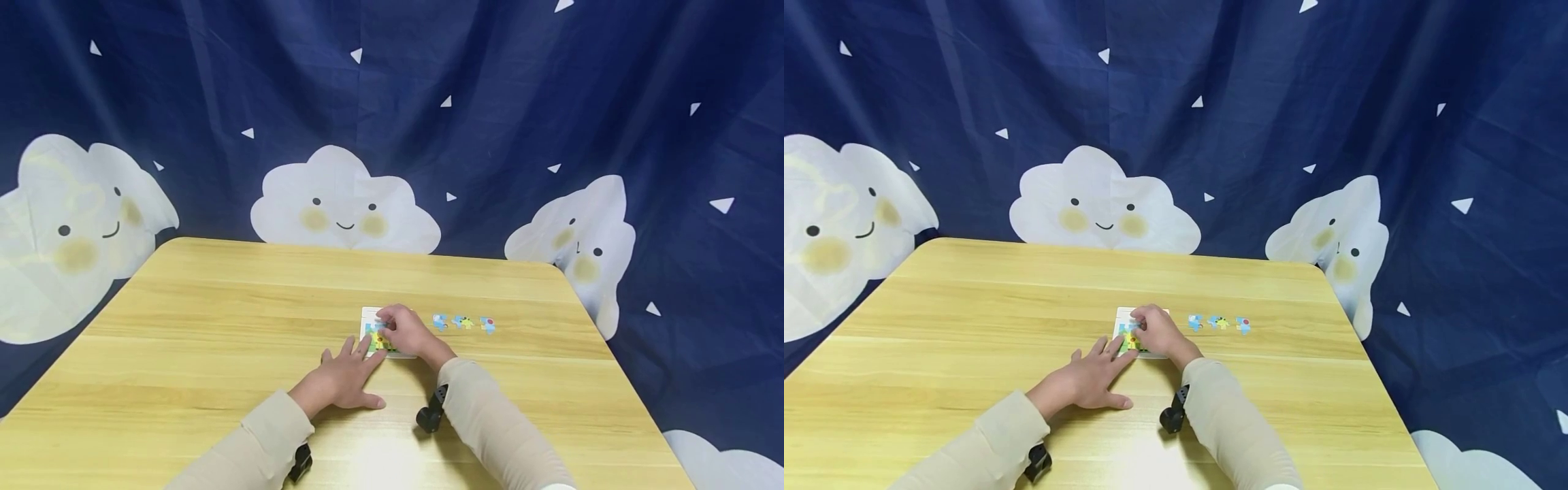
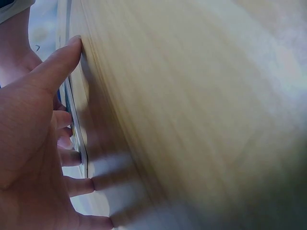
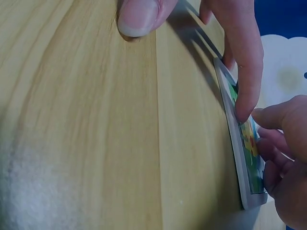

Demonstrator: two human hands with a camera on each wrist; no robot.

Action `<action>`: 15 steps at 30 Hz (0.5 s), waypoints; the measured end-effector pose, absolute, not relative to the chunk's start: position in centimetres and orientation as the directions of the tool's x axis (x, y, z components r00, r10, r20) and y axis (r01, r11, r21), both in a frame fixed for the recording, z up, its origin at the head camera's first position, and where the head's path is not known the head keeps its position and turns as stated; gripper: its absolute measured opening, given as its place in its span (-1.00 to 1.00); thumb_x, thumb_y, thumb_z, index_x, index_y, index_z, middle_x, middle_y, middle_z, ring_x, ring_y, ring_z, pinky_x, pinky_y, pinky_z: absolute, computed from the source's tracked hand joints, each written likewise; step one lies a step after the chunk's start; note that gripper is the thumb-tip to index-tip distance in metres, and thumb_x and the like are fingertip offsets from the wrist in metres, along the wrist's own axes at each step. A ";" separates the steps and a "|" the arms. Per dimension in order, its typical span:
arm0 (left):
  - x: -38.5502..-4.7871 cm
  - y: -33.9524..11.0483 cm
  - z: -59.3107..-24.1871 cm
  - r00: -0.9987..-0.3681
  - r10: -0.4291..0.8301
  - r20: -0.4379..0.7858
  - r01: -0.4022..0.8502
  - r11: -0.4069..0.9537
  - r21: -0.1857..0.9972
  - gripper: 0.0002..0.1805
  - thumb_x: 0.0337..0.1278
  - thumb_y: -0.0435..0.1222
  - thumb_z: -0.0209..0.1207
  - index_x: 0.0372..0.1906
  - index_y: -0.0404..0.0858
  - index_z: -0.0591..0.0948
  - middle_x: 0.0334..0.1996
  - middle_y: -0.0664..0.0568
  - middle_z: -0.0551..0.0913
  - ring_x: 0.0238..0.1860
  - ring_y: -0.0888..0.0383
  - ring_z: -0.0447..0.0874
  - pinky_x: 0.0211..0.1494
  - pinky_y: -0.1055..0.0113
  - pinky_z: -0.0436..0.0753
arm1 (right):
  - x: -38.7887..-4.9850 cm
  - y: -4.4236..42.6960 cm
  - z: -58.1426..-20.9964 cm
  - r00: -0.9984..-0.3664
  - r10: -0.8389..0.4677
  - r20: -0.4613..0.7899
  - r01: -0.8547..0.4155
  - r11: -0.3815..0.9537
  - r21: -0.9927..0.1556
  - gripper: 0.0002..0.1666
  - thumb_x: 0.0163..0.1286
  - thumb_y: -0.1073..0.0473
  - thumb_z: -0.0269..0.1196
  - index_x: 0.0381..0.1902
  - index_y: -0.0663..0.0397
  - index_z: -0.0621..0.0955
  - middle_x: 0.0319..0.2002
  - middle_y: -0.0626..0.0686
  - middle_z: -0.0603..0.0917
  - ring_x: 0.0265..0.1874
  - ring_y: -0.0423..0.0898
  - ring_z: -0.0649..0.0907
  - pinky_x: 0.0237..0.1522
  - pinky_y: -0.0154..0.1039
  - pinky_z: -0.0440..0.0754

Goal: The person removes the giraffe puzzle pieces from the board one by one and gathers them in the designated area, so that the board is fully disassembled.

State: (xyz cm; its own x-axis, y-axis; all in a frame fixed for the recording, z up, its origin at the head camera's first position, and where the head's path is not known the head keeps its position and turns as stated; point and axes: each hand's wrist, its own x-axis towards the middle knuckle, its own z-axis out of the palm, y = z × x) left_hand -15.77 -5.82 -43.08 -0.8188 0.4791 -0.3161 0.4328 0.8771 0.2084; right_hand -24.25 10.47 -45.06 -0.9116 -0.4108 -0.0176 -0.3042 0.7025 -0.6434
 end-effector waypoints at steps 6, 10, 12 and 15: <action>-15.8 -5.9 -43.0 -0.818 0.483 -0.312 0.433 0.874 0.219 -0.01 -0.06 0.35 0.11 0.46 0.00 0.14 0.48 -0.15 -0.01 0.43 -0.28 -0.02 0.15 -0.42 0.19 | -24.0 10.2 -44.8 -0.897 -0.440 -0.048 -0.310 0.703 -0.639 -0.61 0.27 0.31 0.25 0.08 0.16 0.57 -0.07 0.07 0.57 -0.27 -0.14 0.53 -0.19 -0.25 0.52; -15.8 -5.9 -42.9 -0.819 0.482 -0.312 0.433 0.875 0.216 -0.01 -0.06 0.35 0.11 0.46 -0.01 0.15 0.48 -0.15 -0.01 0.43 -0.28 -0.02 0.15 -0.42 0.18 | -24.0 10.1 -44.9 -0.884 -0.467 -0.026 -0.346 0.690 -0.635 -0.61 0.26 0.32 0.24 0.07 0.21 0.56 -0.10 0.07 0.56 -0.30 -0.16 0.52 -0.23 -0.29 0.51; -15.8 -5.9 -42.9 -0.818 0.482 -0.313 0.434 0.875 0.213 -0.01 -0.05 0.35 0.10 0.46 -0.01 0.15 0.48 -0.14 -0.01 0.43 -0.27 -0.02 0.15 -0.41 0.18 | -24.1 10.1 -45.0 -0.882 -0.470 -0.028 -0.347 0.690 -0.635 -0.60 0.27 0.32 0.24 0.08 0.20 0.56 -0.09 0.07 0.56 -0.30 -0.17 0.51 -0.22 -0.30 0.51; -15.8 -5.8 -42.9 -0.817 0.482 -0.317 0.434 0.876 0.212 -0.01 -0.04 0.35 0.09 0.46 -0.01 0.13 0.49 -0.14 -0.03 0.44 -0.27 -0.04 0.16 -0.41 0.18 | -24.2 10.1 -45.1 -0.888 -0.457 -0.050 -0.322 0.696 -0.642 -0.60 0.27 0.31 0.25 0.09 0.17 0.56 -0.07 0.07 0.56 -0.28 -0.15 0.52 -0.19 -0.27 0.51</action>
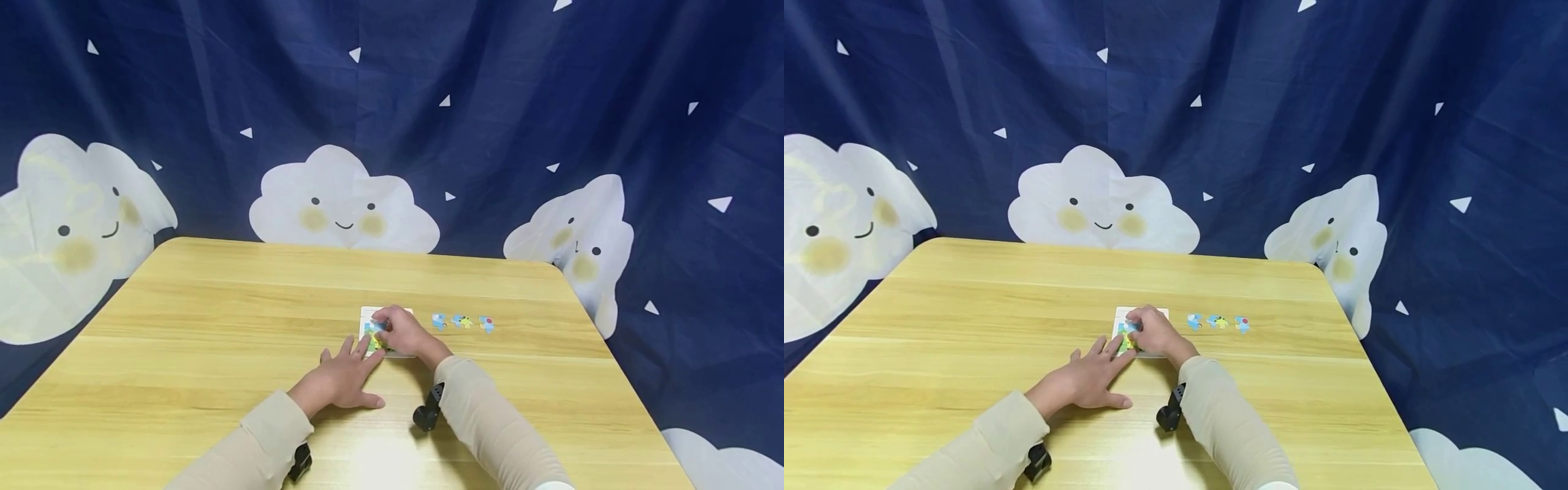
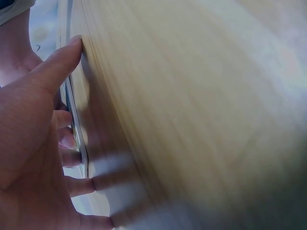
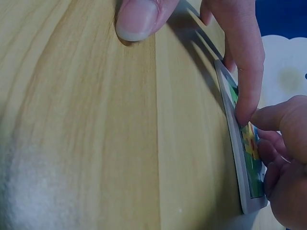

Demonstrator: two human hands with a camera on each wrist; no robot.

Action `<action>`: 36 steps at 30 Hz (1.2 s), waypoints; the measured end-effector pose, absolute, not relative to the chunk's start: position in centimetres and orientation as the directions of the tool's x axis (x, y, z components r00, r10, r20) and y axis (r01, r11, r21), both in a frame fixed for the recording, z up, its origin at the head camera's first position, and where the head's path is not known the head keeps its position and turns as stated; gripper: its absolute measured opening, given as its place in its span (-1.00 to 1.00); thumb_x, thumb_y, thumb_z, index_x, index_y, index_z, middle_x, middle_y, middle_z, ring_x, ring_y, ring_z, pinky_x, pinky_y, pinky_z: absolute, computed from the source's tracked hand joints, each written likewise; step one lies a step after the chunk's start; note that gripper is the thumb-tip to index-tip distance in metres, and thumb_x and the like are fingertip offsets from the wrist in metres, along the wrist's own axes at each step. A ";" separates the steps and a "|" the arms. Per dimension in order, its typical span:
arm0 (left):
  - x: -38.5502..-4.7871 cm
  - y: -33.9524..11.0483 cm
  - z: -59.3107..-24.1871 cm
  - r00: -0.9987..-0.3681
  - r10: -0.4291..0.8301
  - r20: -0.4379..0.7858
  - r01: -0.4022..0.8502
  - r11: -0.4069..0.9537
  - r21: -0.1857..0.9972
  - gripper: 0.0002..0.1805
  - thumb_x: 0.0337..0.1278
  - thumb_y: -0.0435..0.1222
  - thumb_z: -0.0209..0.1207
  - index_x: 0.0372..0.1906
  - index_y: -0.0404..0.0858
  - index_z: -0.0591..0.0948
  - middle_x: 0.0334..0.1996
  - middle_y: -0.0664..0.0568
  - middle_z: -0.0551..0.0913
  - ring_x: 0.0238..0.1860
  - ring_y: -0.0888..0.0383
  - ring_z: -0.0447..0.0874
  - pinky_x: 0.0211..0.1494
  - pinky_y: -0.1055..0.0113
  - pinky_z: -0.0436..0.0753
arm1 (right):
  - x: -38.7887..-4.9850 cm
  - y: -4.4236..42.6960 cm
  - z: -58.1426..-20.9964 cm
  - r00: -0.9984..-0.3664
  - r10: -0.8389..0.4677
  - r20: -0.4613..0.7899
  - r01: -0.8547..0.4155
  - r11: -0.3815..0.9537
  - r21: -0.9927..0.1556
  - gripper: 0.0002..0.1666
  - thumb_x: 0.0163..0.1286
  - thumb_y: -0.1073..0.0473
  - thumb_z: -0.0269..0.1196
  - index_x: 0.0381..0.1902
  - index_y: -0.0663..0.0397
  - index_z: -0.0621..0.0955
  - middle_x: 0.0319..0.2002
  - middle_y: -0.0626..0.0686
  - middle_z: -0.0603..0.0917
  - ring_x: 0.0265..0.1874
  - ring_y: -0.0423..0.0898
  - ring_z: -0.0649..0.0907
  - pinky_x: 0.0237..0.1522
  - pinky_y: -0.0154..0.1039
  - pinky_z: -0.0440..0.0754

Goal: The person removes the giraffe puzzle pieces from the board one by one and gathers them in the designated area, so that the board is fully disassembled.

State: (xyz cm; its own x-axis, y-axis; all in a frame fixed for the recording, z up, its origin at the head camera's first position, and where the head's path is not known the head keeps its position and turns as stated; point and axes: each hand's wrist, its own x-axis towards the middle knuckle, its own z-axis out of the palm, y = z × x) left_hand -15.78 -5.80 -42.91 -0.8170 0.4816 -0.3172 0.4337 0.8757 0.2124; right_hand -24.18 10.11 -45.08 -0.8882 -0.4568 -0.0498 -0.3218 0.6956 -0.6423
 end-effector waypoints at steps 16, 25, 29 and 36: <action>-15.7 -5.8 -43.0 -0.816 0.480 -0.322 0.436 0.877 0.201 -0.03 -0.04 0.36 0.08 0.45 -0.01 0.16 0.49 -0.10 -0.02 0.44 -0.26 -0.03 0.16 -0.40 0.19 | -24.1 9.7 -45.2 -0.894 -0.446 -0.030 -0.331 0.706 -0.625 -0.77 0.25 0.34 0.23 -0.11 0.13 0.65 -0.19 0.04 0.51 -0.26 -0.13 0.47 -0.16 -0.22 0.49; -15.7 -5.7 -42.9 -0.812 0.479 -0.333 0.441 0.878 0.187 -0.04 0.00 0.35 0.05 0.46 -0.02 0.14 0.49 -0.07 -0.02 0.44 -0.26 -0.06 0.17 -0.39 0.19 | -24.2 9.6 -45.3 -0.906 -0.421 -0.032 -0.307 0.709 -0.635 -0.72 0.26 0.30 0.25 -0.05 0.12 0.61 -0.27 0.01 0.49 -0.30 -0.14 0.45 -0.19 -0.23 0.46; -15.7 -5.7 -42.7 -0.810 0.480 -0.337 0.442 0.877 0.188 -0.04 0.01 0.35 0.05 0.47 -0.01 0.13 0.50 -0.06 -0.03 0.45 -0.26 -0.07 0.17 -0.40 0.19 | -24.2 9.5 -45.5 -0.911 -0.412 -0.027 -0.304 0.713 -0.632 -0.78 0.28 0.28 0.25 -0.10 0.10 0.61 -0.28 0.01 0.49 -0.30 -0.14 0.46 -0.20 -0.23 0.46; -15.6 -5.8 -42.6 -0.810 0.483 -0.332 0.443 0.876 0.191 -0.04 0.00 0.35 0.06 0.46 -0.02 0.14 0.50 -0.06 -0.02 0.44 -0.26 -0.06 0.16 -0.40 0.19 | -24.0 9.0 -45.4 -0.916 -0.401 -0.015 -0.305 0.719 -0.624 -0.83 0.28 0.29 0.23 -0.15 0.13 0.61 -0.28 0.03 0.56 -0.28 -0.12 0.50 -0.12 -0.16 0.49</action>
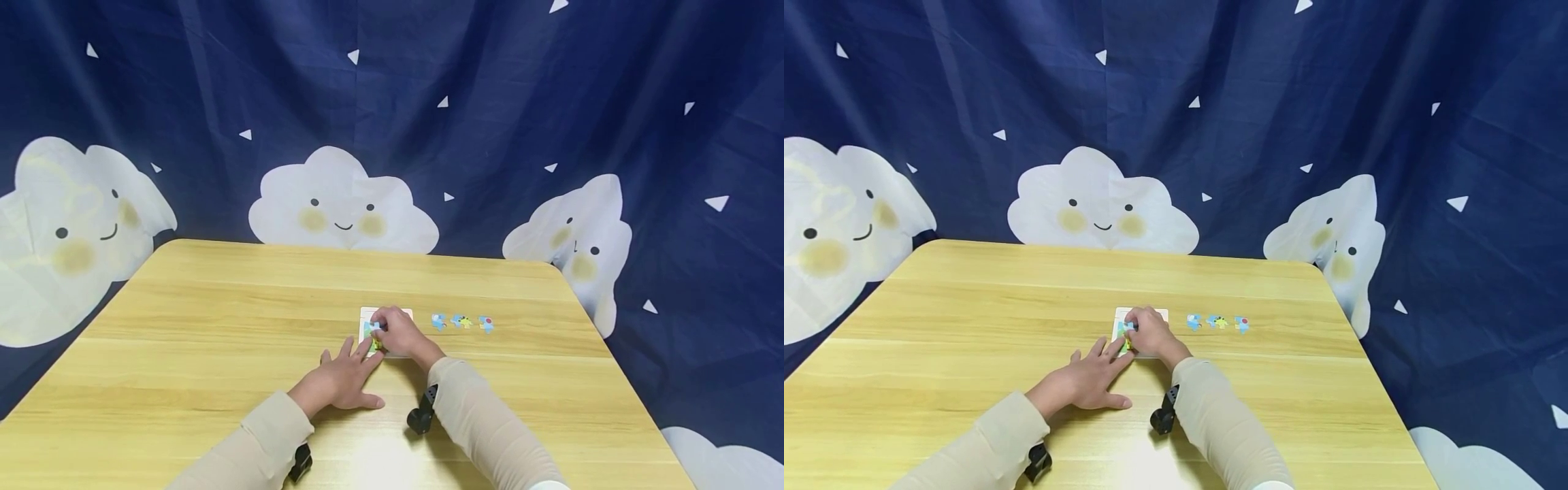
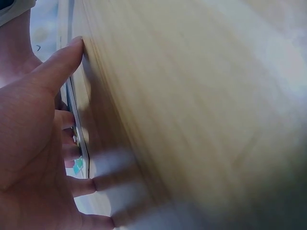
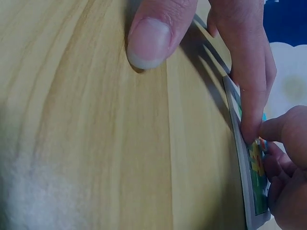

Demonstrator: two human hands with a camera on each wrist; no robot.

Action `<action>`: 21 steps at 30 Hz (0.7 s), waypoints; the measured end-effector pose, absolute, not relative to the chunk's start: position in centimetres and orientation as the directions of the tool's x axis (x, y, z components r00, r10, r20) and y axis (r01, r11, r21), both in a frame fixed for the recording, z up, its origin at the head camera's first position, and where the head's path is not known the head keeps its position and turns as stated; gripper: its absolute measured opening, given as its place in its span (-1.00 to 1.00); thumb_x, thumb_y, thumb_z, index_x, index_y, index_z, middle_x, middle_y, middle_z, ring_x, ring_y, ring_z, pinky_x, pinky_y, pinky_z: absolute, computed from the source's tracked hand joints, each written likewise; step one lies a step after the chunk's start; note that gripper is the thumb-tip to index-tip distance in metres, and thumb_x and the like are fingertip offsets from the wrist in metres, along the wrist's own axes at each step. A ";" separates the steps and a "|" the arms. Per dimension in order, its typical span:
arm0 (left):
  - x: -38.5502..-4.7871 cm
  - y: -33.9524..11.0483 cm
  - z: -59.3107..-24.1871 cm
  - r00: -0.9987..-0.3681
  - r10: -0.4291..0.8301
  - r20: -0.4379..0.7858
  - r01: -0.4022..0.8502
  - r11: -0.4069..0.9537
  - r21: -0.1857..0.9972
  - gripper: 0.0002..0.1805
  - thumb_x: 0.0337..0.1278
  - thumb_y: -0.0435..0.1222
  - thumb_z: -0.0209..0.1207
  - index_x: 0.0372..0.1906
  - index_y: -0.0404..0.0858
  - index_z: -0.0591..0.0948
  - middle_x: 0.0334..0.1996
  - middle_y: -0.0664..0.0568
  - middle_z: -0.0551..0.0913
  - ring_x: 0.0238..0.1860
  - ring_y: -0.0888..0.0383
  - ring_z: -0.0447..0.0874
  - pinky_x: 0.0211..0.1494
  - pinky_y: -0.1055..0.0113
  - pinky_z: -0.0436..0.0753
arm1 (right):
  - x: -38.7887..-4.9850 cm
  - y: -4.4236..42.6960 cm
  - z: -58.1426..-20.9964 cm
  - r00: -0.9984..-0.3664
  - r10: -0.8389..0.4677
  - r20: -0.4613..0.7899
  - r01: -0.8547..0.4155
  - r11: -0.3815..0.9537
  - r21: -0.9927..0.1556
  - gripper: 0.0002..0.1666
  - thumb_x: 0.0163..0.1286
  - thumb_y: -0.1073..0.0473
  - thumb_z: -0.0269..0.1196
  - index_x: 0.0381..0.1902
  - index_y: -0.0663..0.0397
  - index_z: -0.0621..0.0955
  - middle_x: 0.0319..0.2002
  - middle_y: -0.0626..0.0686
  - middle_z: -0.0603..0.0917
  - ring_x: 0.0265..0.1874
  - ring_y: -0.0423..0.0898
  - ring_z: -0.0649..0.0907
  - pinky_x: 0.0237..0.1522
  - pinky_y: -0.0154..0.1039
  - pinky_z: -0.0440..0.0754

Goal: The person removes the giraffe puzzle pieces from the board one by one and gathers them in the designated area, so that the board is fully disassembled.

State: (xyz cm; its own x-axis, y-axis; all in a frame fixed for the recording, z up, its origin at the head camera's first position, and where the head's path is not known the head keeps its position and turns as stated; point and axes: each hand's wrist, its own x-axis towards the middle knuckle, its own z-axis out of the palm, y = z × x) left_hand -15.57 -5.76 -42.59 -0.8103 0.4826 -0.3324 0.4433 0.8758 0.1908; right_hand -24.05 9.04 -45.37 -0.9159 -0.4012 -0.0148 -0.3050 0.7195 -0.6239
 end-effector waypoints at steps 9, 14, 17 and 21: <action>-15.6 -5.8 -42.8 -0.806 0.487 -0.337 0.453 0.874 0.177 -0.04 0.01 0.35 0.05 0.47 -0.02 0.13 0.49 -0.05 -0.01 0.44 -0.26 -0.05 0.15 -0.39 0.21 | -23.9 8.8 -45.3 -0.927 -0.375 -0.018 -0.283 0.729 -0.623 -0.82 0.27 0.31 0.23 -0.14 0.13 0.61 -0.26 0.05 0.55 -0.26 -0.09 0.50 -0.08 -0.12 0.48; -15.7 -5.8 -42.7 -0.804 0.485 -0.345 0.451 0.875 0.178 -0.04 0.02 0.35 0.04 0.47 -0.01 0.11 0.50 -0.04 -0.03 0.45 -0.26 -0.06 0.16 -0.39 0.21 | -23.9 8.7 -45.4 -0.932 -0.362 -0.013 -0.268 0.711 -0.650 -0.88 0.27 0.31 0.25 -0.22 0.07 0.59 -0.31 0.01 0.54 -0.33 -0.13 0.50 -0.14 -0.17 0.48; -15.8 -5.9 -42.7 -0.802 0.486 -0.346 0.453 0.874 0.178 -0.05 0.03 0.34 0.03 0.47 -0.01 0.11 0.50 -0.04 -0.04 0.45 -0.26 -0.07 0.16 -0.40 0.20 | -23.9 8.6 -45.3 -0.933 -0.359 -0.007 -0.267 0.706 -0.656 -0.91 0.28 0.31 0.23 -0.27 0.06 0.57 -0.36 -0.03 0.56 -0.36 -0.17 0.51 -0.18 -0.21 0.48; -15.8 -5.9 -42.9 -0.801 0.491 -0.342 0.460 0.871 0.171 -0.05 0.03 0.35 0.02 0.47 -0.01 0.12 0.50 -0.03 -0.04 0.45 -0.26 -0.07 0.16 -0.39 0.21 | -23.8 8.5 -45.2 -0.938 -0.348 -0.004 -0.264 0.719 -0.642 -0.95 0.32 0.28 0.20 -0.28 0.04 0.58 -0.41 -0.07 0.58 -0.39 -0.18 0.51 -0.17 -0.16 0.45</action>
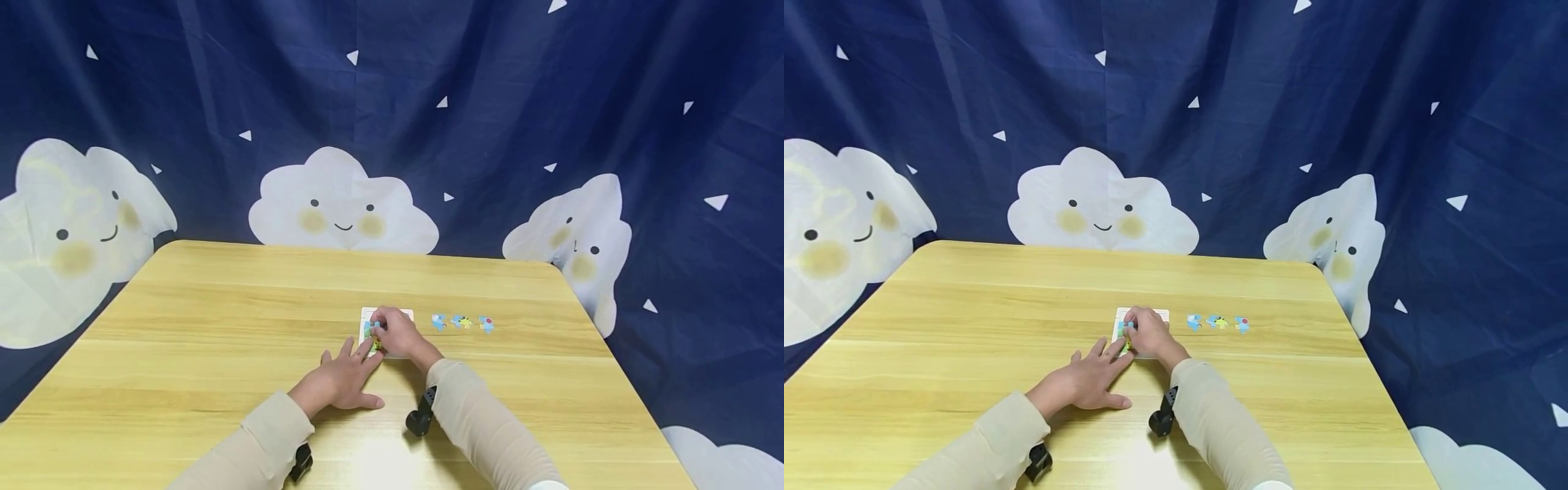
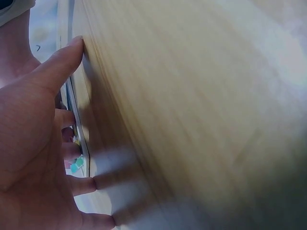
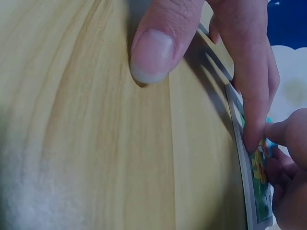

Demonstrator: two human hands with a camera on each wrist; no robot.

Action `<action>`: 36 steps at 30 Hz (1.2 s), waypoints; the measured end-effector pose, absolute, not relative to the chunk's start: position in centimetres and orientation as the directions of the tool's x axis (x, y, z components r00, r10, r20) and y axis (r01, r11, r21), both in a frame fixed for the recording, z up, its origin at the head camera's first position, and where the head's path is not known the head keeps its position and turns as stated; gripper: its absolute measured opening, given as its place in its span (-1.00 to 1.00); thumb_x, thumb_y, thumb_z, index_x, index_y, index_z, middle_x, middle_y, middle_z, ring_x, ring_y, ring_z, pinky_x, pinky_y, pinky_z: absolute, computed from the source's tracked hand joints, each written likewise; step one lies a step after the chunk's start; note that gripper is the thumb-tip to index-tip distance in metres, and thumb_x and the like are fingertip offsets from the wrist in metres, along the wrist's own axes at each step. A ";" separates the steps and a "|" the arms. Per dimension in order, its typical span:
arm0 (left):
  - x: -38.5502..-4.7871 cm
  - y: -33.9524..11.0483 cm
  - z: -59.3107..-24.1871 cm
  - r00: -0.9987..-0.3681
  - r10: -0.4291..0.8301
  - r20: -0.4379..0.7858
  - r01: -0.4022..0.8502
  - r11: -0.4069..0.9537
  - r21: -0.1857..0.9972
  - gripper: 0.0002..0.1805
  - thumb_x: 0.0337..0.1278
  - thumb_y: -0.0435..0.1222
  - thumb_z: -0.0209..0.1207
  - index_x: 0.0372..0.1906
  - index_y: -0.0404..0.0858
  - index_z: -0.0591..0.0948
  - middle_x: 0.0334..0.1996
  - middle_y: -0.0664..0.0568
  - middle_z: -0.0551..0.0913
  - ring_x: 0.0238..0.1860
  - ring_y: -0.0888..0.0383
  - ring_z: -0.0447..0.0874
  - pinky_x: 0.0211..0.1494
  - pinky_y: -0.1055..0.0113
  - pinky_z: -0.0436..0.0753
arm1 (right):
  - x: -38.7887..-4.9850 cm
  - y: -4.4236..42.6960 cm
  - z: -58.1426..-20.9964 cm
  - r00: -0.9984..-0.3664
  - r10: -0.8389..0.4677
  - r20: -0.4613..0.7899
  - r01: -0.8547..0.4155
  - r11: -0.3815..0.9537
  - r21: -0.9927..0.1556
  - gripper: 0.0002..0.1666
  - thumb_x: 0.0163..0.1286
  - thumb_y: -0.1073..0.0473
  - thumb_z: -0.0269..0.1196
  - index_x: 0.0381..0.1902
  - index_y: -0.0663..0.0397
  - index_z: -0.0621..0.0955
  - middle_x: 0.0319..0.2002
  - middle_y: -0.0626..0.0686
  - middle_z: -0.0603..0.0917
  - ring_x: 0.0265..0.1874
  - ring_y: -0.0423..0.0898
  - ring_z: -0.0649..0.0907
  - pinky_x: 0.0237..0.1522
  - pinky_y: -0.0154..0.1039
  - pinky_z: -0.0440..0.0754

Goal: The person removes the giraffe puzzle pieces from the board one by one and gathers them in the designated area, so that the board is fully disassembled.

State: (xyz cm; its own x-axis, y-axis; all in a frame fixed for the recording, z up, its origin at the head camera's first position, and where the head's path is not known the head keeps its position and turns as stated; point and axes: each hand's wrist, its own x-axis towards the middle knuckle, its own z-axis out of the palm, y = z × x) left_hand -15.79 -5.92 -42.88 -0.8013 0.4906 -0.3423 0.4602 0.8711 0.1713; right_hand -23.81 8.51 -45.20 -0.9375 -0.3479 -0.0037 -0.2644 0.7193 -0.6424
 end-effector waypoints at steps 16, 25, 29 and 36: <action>-15.9 -5.8 -43.0 -0.806 0.490 -0.333 0.459 0.872 0.171 -0.06 0.02 0.34 0.05 0.46 -0.01 0.13 0.49 -0.06 0.01 0.44 -0.26 -0.03 0.16 -0.38 0.22 | -23.8 9.1 -45.3 -0.971 -0.239 -0.004 -0.169 0.696 -0.698 -0.89 0.39 0.16 0.16 -0.18 0.03 0.57 -0.48 -0.04 0.51 -0.50 -0.16 0.47 -0.37 -0.24 0.43; -15.7 -5.9 -42.9 -0.809 0.494 -0.318 0.454 0.869 0.197 -0.04 0.00 0.33 0.07 0.46 -0.01 0.13 0.48 -0.07 0.04 0.43 -0.27 -0.01 0.16 -0.38 0.23 | -23.6 12.9 -45.7 -0.984 -0.178 0.002 -0.126 0.685 -0.718 -0.88 0.37 0.15 0.18 -0.20 0.06 0.57 -0.52 -0.01 0.50 -0.57 -0.15 0.43 -0.52 -0.29 0.39; -15.8 -5.9 -43.0 -0.809 0.497 -0.314 0.453 0.868 0.206 -0.04 -0.01 0.33 0.09 0.46 -0.01 0.13 0.48 -0.08 0.04 0.43 -0.28 -0.01 0.16 -0.39 0.22 | -23.5 14.4 -46.1 -0.984 -0.176 0.030 -0.148 0.706 -0.693 -0.90 0.34 0.16 0.21 -0.26 0.06 0.58 -0.55 -0.03 0.49 -0.58 -0.16 0.42 -0.49 -0.29 0.38; -15.7 -5.9 -43.0 -0.812 0.490 -0.318 0.441 0.871 0.217 -0.04 -0.01 0.33 0.09 0.46 0.00 0.13 0.49 -0.07 0.02 0.44 -0.27 -0.03 0.18 -0.39 0.18 | -22.5 17.0 -46.0 -0.982 -0.181 0.050 -0.166 0.713 -0.682 -0.93 0.29 0.20 0.25 -0.33 0.09 0.59 -0.60 -0.05 0.48 -0.60 -0.17 0.39 -0.49 -0.30 0.35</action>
